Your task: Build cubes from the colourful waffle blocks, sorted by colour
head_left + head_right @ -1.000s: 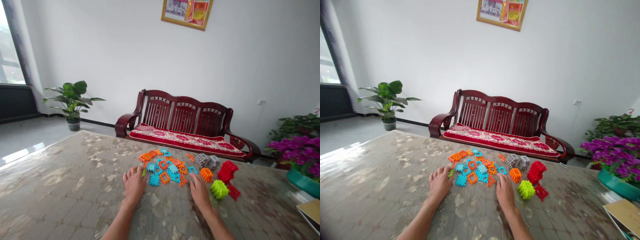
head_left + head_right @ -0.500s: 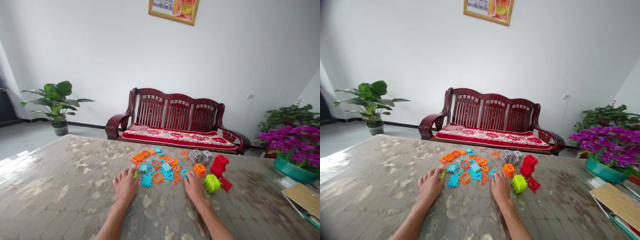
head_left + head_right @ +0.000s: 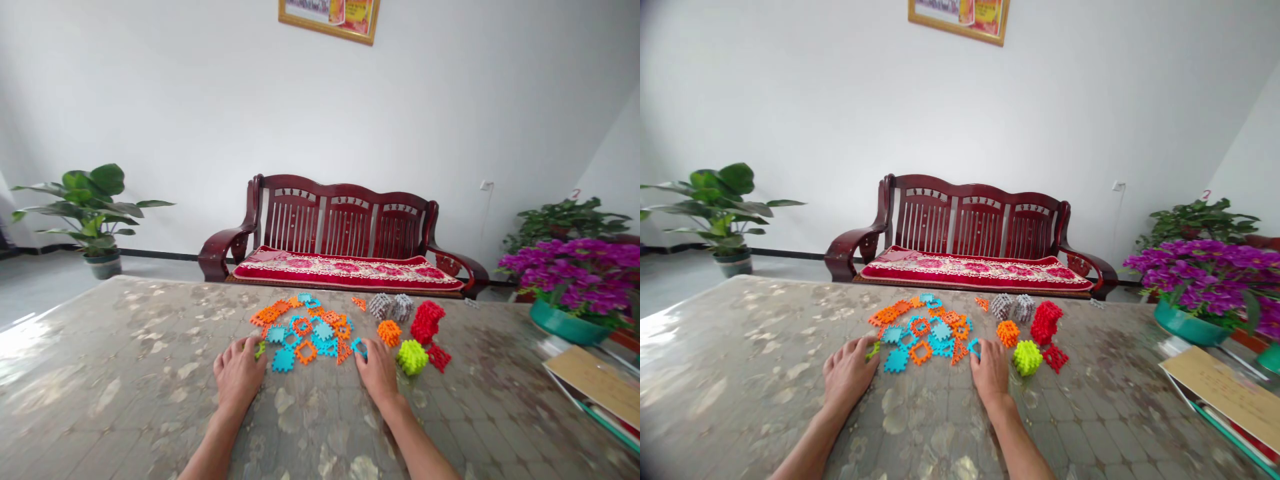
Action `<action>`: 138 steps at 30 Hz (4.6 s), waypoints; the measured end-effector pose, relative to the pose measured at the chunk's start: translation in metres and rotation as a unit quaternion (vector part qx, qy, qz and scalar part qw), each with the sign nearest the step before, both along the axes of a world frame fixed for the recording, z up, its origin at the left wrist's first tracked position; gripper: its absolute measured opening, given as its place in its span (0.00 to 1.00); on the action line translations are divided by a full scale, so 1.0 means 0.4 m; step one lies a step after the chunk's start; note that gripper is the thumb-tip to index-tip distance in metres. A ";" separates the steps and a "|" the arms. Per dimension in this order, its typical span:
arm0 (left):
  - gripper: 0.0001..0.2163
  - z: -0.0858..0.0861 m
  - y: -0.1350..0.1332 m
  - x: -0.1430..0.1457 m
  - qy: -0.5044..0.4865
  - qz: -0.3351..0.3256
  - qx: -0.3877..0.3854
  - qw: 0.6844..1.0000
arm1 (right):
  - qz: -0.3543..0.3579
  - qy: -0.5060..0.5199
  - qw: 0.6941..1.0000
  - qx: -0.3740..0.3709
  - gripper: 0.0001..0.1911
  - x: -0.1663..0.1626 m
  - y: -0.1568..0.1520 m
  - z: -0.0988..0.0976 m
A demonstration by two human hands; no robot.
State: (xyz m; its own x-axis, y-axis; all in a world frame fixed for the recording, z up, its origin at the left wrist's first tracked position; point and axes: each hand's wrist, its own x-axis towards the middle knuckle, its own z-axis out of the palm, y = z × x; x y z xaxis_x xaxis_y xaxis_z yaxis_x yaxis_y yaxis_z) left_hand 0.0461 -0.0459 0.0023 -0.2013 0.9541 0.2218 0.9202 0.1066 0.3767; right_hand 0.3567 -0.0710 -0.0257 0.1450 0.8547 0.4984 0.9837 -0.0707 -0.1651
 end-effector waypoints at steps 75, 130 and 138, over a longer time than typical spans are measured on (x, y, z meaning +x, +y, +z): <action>0.19 -0.007 0.008 -0.006 0.030 0.001 -0.006 1.000 | -0.160 0.204 0.962 0.086 0.24 0.431 -0.118 -0.018; 0.23 -0.006 0.017 -0.014 0.040 -0.001 -0.028 0.999 | -0.318 0.131 0.934 -0.099 0.45 0.404 -0.181 0.081; 0.22 -0.002 0.018 -0.012 0.039 -0.003 -0.038 0.999 | -0.314 0.132 0.935 -0.100 0.45 0.442 -0.155 0.073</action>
State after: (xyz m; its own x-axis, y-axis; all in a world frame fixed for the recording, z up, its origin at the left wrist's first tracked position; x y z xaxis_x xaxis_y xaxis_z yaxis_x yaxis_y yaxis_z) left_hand 0.0414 -0.0385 0.0013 -0.1796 0.9700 0.1636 0.9470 0.1255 0.2957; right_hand 0.5336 -0.1331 0.0035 0.7448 0.6322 0.2134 0.6648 -0.6756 -0.3187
